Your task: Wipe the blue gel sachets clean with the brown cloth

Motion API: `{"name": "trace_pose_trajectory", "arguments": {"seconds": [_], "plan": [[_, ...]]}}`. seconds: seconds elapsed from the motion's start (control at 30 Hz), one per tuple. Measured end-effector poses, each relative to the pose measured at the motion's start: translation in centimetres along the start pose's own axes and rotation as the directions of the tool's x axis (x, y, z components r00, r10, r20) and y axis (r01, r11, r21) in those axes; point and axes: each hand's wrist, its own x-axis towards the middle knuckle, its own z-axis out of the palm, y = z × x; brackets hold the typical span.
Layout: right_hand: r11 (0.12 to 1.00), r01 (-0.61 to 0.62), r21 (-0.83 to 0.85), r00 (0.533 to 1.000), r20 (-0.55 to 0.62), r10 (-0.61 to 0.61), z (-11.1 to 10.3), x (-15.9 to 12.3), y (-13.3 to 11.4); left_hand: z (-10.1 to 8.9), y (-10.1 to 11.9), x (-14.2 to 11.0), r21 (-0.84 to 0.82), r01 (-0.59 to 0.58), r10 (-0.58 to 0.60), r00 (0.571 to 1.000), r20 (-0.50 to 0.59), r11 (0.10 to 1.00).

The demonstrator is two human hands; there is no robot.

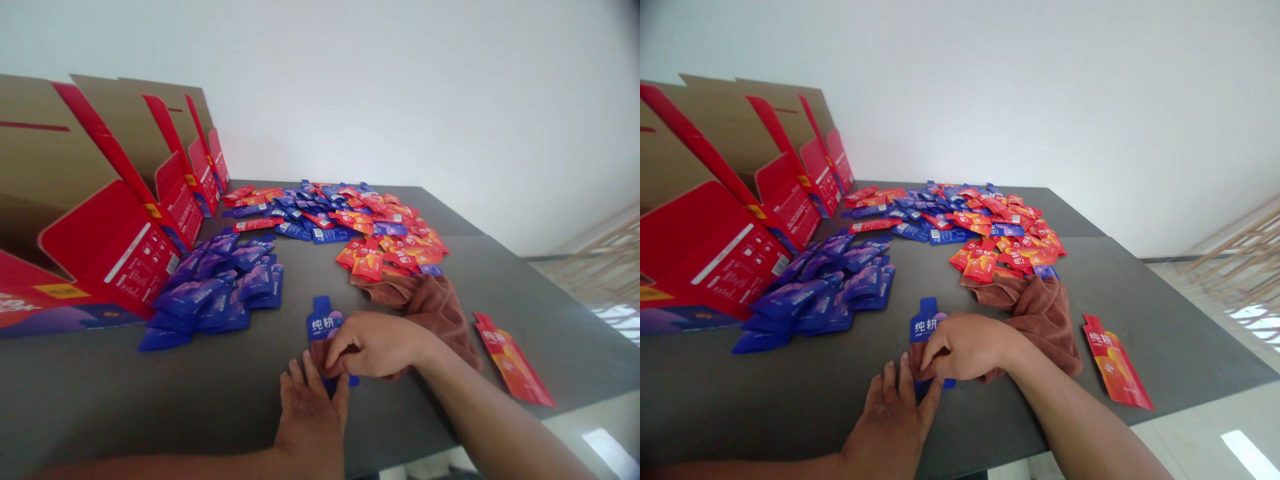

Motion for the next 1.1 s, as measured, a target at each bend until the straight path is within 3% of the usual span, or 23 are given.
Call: {"name": "trace_pose_trajectory", "arguments": {"seconds": [0.07, 0.17, 0.27, 0.4, 0.47, 0.53, 0.7, 0.83, 0.9, 0.97, 1.1], "plan": [[1.000, -0.008, 0.016, 1.000, 0.021, 0.007, 0.1, 0.2, -0.1, -0.2, -0.1, -0.1, 0.006, -0.002, 0.002, 1.000, -0.027, 1.000], [0.994, -0.098, -0.057, 0.986, -0.144, 0.089, 0.2, 0.7, 0.1, -0.4, -0.2, -0.2, -0.005, 0.013, -0.013, 0.999, -0.051, 1.000], [0.959, -0.231, -0.165, 0.926, -0.340, 0.164, 0.3, 1.3, 0.6, -0.3, -0.1, -0.2, 0.000, 0.013, -0.013, 0.998, -0.064, 1.000], [0.907, -0.363, -0.211, 0.864, -0.440, 0.243, 0.3, 1.6, 1.1, 0.2, 0.1, -0.1, -0.013, 0.029, -0.031, 0.996, -0.082, 0.999], [0.913, -0.360, -0.193, 0.865, -0.435, 0.250, 0.2, 1.6, 1.1, 0.3, 0.1, -0.1, -0.029, 0.024, -0.026, 0.996, -0.085, 0.999], [0.938, -0.304, -0.166, 0.895, -0.387, 0.222, 0.1, 1.4, 0.9, 0.4, 0.1, -0.1, -0.025, 0.014, -0.016, 0.996, -0.083, 1.000], [0.993, -0.099, -0.059, 0.981, -0.171, 0.087, 0.2, 0.7, 0.5, 0.1, -0.1, -0.2, 0.008, -0.001, 0.002, 0.998, -0.063, 1.000], [0.999, -0.033, 0.021, 0.999, -0.042, 0.034, 0.4, 0.5, 0.4, 0.2, -0.1, -0.2, -0.031, -0.008, 0.006, 0.998, -0.060, 0.999], [0.999, -0.042, 0.007, 0.995, -0.091, 0.042, 0.4, 0.6, 0.4, 0.3, 0.0, -0.1, -0.054, 0.005, -0.008, 0.998, -0.063, 0.999], [0.994, -0.096, -0.051, 0.973, -0.215, 0.083, 0.3, 0.9, 0.6, 0.5, 0.0, -0.1, -0.057, 0.016, -0.020, 0.998, -0.064, 0.998], [0.935, -0.323, -0.150, 0.883, -0.403, 0.240, 0.0, 1.5, 1.0, 0.6, 0.1, 0.0, -0.040, 0.026, -0.029, 0.997, -0.075, 0.999]]}}
